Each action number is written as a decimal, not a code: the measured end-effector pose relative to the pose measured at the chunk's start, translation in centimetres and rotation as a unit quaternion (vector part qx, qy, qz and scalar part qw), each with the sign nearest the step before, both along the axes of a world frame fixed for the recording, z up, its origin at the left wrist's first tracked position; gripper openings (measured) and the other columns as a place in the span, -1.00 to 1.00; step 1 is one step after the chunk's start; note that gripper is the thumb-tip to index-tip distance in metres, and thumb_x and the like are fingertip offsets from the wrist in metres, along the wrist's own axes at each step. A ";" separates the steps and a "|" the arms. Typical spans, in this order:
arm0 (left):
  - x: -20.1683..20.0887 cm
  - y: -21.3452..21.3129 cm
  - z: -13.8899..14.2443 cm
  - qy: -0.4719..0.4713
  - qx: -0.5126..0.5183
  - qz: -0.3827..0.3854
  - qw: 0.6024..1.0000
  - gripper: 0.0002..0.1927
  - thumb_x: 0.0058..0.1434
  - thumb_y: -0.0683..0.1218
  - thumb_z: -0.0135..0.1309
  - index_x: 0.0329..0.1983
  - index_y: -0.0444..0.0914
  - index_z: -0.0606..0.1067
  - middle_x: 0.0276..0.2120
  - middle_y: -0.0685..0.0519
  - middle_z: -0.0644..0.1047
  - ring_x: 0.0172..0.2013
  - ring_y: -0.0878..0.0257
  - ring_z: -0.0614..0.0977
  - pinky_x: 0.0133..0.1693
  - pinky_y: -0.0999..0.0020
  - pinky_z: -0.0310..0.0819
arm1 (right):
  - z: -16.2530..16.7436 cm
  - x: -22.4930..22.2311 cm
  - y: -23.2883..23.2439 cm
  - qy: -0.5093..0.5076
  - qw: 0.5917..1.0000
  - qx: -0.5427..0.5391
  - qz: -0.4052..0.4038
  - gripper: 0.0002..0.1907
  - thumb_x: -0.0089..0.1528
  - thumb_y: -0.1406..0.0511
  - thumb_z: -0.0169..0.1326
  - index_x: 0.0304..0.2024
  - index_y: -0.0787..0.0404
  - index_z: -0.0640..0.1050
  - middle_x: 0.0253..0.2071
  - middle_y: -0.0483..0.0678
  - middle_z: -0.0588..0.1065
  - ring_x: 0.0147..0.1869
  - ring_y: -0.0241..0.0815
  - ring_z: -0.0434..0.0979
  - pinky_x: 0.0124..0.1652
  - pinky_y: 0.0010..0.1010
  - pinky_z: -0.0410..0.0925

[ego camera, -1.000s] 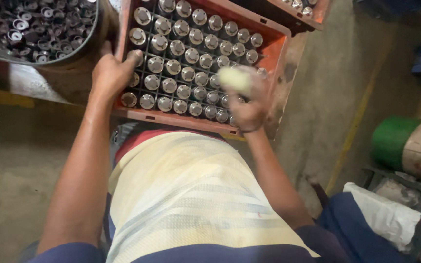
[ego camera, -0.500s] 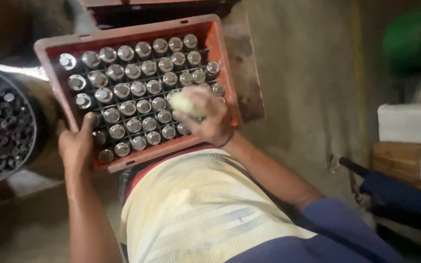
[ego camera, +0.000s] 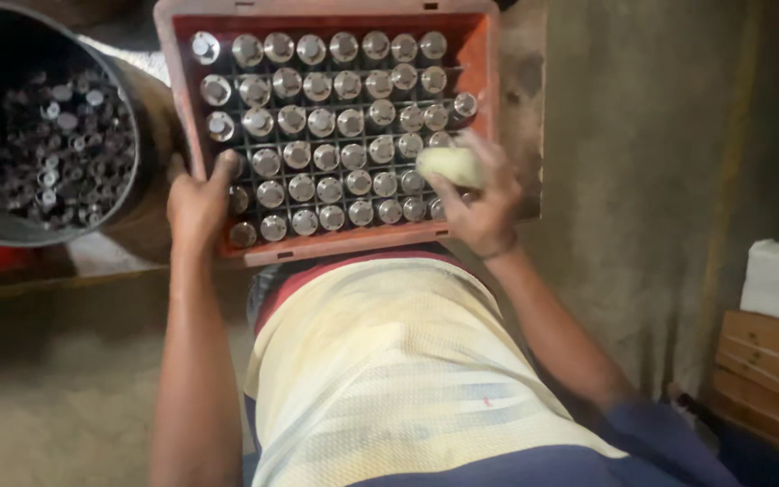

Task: The person picks small round metal caps one at a time from a bucket and places each into the cells of a red grid tray, filling the tray. When the tray is full, the person stacks it with other filled trays on the work table.

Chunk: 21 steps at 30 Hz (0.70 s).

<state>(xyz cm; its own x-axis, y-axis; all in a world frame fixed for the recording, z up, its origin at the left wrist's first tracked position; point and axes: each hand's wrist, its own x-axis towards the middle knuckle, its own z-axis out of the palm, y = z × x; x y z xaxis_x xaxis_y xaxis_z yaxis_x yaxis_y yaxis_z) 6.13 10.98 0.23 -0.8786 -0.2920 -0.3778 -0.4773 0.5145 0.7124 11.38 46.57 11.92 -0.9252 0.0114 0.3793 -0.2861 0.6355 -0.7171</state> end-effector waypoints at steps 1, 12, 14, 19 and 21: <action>0.0 0.1 0.0 -0.030 0.004 0.010 0.999 0.00 0.22 0.33 0.22 0.33 -0.58 0.23 0.03 -0.48 0.51 0.13 -0.18 0.57 0.13 0.17 0.36 | 0.0 0.2 -0.2 0.022 0.997 -0.068 0.005 -0.37 0.25 0.41 0.39 0.28 0.21 0.36 0.09 0.14 0.51 0.13 0.03 0.62 0.08 -0.22 0.56; -0.2 0.9 2.6 -0.095 0.007 0.024 0.995 -0.20 0.17 0.37 0.16 -0.01 -0.49 0.52 -0.25 -0.36 0.61 -0.15 -0.16 0.68 -0.03 0.05 0.46 | -1.0 -0.1 0.6 0.108 0.989 0.023 0.103 -0.34 0.25 0.45 0.39 0.27 0.14 0.32 0.11 0.17 0.50 0.17 0.13 0.58 0.13 -0.14 0.53; -0.2 0.9 2.2 -0.134 0.005 0.024 0.991 -0.16 0.22 0.39 0.15 -0.03 -0.54 0.56 -0.20 -0.36 0.62 -0.09 -0.14 0.70 0.03 0.07 0.48 | -0.9 0.2 1.1 0.081 0.991 0.063 0.090 -0.33 0.21 0.44 0.40 0.27 0.13 0.35 0.09 0.19 0.51 0.15 0.12 0.59 0.11 -0.15 0.51; -0.1 0.8 0.7 -0.001 -0.017 0.001 1.000 -0.03 0.29 0.34 0.23 0.34 -0.56 0.26 -0.04 -0.48 0.53 0.05 -0.27 0.59 0.08 0.08 0.40 | -0.3 2.3 1.1 0.051 0.998 -0.002 0.035 -0.42 0.27 0.41 0.35 0.25 0.22 0.36 0.12 0.11 0.51 0.16 0.01 0.60 0.14 -0.24 0.52; 0.0 0.8 0.5 0.004 -0.016 0.000 1.000 -0.01 0.29 0.34 0.23 0.38 -0.55 0.21 0.02 -0.49 0.51 0.09 -0.27 0.57 0.11 0.09 0.39 | -0.6 2.7 0.8 0.019 0.990 0.128 0.062 -0.47 0.17 0.39 0.40 0.13 0.17 0.47 0.08 0.10 0.54 0.13 0.04 0.59 0.12 -0.19 0.47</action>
<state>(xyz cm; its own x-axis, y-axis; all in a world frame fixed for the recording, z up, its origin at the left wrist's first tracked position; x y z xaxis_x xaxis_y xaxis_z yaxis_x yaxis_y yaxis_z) 6.10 11.78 0.71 -0.8817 -0.3036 -0.3611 -0.4714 0.5366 0.6999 14.09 47.35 11.34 -0.8983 -0.2030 0.3897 -0.3974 0.7536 -0.5236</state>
